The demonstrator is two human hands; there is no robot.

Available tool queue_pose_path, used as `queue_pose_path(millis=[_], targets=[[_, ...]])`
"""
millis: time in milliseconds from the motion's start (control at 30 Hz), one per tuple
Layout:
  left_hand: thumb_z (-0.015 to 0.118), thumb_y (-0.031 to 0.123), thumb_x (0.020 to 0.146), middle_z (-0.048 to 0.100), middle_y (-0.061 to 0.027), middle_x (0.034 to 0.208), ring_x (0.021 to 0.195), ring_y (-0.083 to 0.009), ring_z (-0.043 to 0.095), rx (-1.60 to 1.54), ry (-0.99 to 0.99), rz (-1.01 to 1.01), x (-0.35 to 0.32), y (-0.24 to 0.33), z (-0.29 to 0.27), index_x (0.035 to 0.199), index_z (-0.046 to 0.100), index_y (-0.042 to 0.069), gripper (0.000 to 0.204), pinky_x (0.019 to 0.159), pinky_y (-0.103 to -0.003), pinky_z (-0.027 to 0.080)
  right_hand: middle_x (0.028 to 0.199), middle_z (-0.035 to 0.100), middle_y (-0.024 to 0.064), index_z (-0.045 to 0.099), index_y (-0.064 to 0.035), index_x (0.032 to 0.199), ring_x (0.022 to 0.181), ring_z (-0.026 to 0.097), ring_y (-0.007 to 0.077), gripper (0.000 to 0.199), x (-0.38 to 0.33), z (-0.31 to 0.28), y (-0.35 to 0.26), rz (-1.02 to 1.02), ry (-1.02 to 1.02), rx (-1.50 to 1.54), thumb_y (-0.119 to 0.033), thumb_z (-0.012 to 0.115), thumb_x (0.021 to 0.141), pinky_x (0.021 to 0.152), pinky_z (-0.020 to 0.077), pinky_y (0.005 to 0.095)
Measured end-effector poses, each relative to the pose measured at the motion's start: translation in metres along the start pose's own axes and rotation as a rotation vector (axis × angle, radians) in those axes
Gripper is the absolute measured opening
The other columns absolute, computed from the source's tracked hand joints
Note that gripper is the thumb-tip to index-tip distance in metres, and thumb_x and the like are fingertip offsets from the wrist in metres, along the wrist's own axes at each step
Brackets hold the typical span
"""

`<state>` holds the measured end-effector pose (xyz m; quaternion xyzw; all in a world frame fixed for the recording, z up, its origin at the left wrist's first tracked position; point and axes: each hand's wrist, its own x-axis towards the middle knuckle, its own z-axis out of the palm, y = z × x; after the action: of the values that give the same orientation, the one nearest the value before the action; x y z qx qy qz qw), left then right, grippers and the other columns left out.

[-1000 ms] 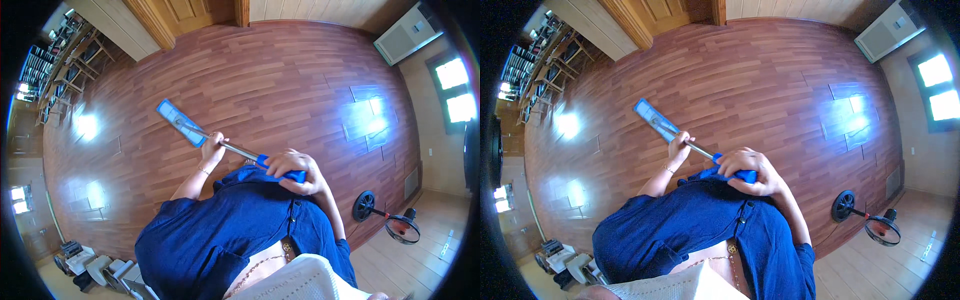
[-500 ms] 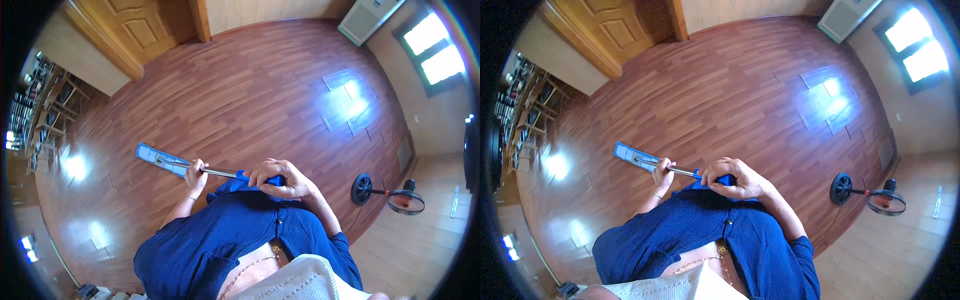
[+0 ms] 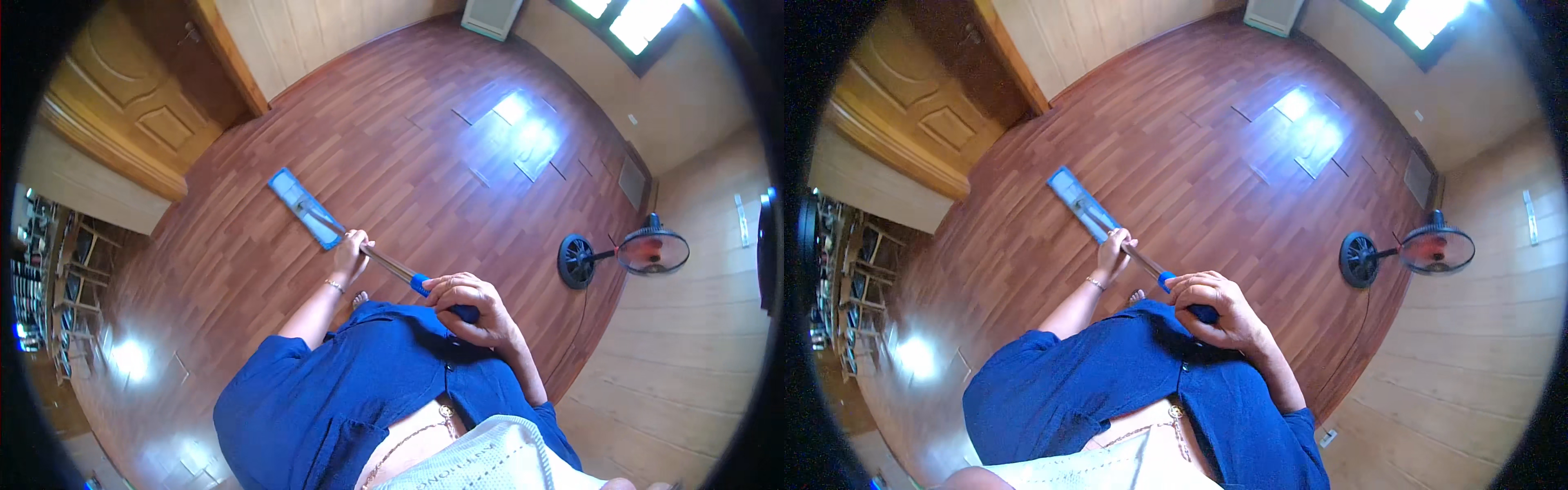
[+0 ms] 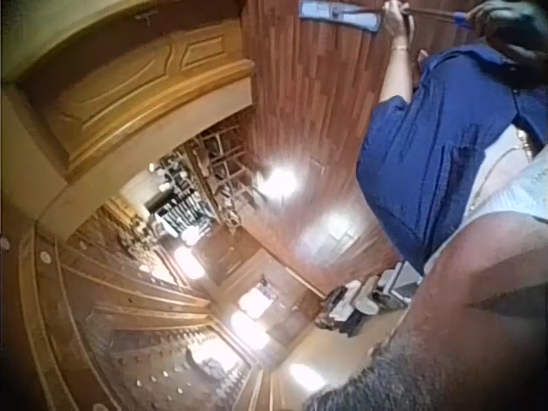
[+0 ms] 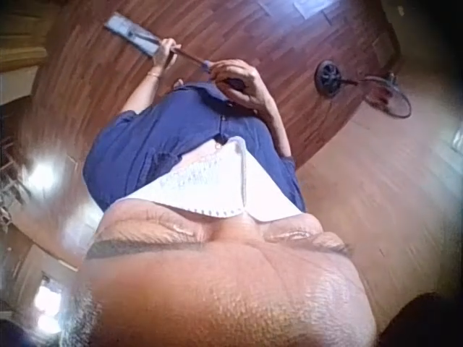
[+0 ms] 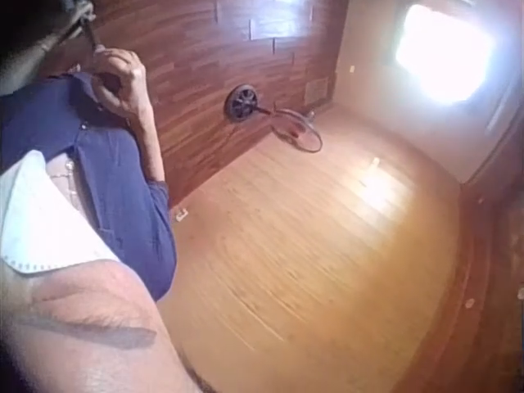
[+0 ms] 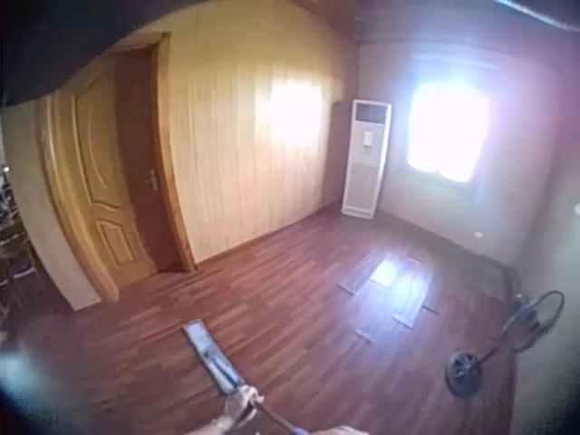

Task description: Mopping a wooden floor with a flat mop.

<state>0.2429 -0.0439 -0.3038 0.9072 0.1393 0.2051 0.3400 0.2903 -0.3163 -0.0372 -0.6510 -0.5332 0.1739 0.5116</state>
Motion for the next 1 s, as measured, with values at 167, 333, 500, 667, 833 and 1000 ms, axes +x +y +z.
queue_pose_path(millis=[167,333,500,667,833,1000], targets=[[0.069,0.012,0.078,0.054,-0.0135,0.071,0.072,-0.0309,0.053,-0.070,-0.137,0.170,0.028,0.039,0.090,0.073,0.052,0.006,0.019,0.066,-0.040,0.042,0.091,0.067,0.0075,0.061,-0.0059,0.082,0.104,0.063,0.0282,0.009,-0.069,-0.026,-0.001,0.074,0.179,-0.104,-0.008,0.067,0.076,0.088,0.0464,0.0407],[0.070,0.014,0.078,0.054,-0.0117,0.071,0.070,-0.0293,0.054,-0.128,-0.280,0.250,0.026,0.110,0.164,0.075,0.053,0.005,0.019,0.065,-0.041,0.045,0.089,0.068,0.0079,0.062,-0.0062,0.077,0.100,0.066,0.0279,0.008,-0.141,-0.059,-0.015,0.114,0.261,-0.288,-0.007,0.069,0.073,0.086,0.0481,0.0401],[0.073,0.024,0.078,0.066,-0.0093,0.087,0.085,-0.0301,0.064,-0.018,-0.332,0.279,0.013,0.184,0.203,0.085,0.064,0.011,0.017,0.077,-0.040,0.051,0.084,0.068,0.0050,0.064,-0.0087,0.075,0.092,0.068,0.0246,0.009,-0.186,-0.093,-0.036,0.034,0.255,-0.452,-0.012,0.071,0.069,0.081,0.0492,0.0394],[0.072,0.029,0.078,0.062,-0.0118,0.071,0.074,-0.0320,0.061,-0.105,-0.407,0.492,-0.002,0.226,0.198,0.071,0.059,0.009,0.025,0.074,-0.044,0.048,0.077,0.067,0.0024,0.062,-0.0109,0.072,0.078,0.068,0.0199,0.013,-0.199,-0.111,-0.065,-0.202,0.177,-0.517,-0.018,0.072,0.068,0.075,0.0510,0.0369],[0.070,0.031,0.078,0.059,-0.0073,0.067,0.071,-0.0277,0.061,-0.073,-0.388,0.589,-0.034,0.271,0.178,0.066,0.054,0.013,0.027,0.068,-0.043,0.043,0.067,0.060,0.0011,0.054,-0.0111,0.061,0.065,0.064,0.0178,0.025,-0.212,-0.128,-0.102,-0.400,0.236,-0.602,-0.024,0.075,0.067,0.068,0.0525,0.0354],[0.063,0.029,0.076,0.059,-0.0071,0.067,0.072,-0.0265,0.062,0.031,-0.345,0.616,-0.080,0.287,0.158,0.065,0.056,0.014,0.020,0.069,-0.042,0.041,0.062,0.063,0.0049,0.060,-0.0060,0.063,0.057,0.063,0.0195,0.030,-0.236,-0.155,-0.113,-0.623,0.214,-0.445,-0.032,0.074,0.070,0.065,0.0526,0.0354]])
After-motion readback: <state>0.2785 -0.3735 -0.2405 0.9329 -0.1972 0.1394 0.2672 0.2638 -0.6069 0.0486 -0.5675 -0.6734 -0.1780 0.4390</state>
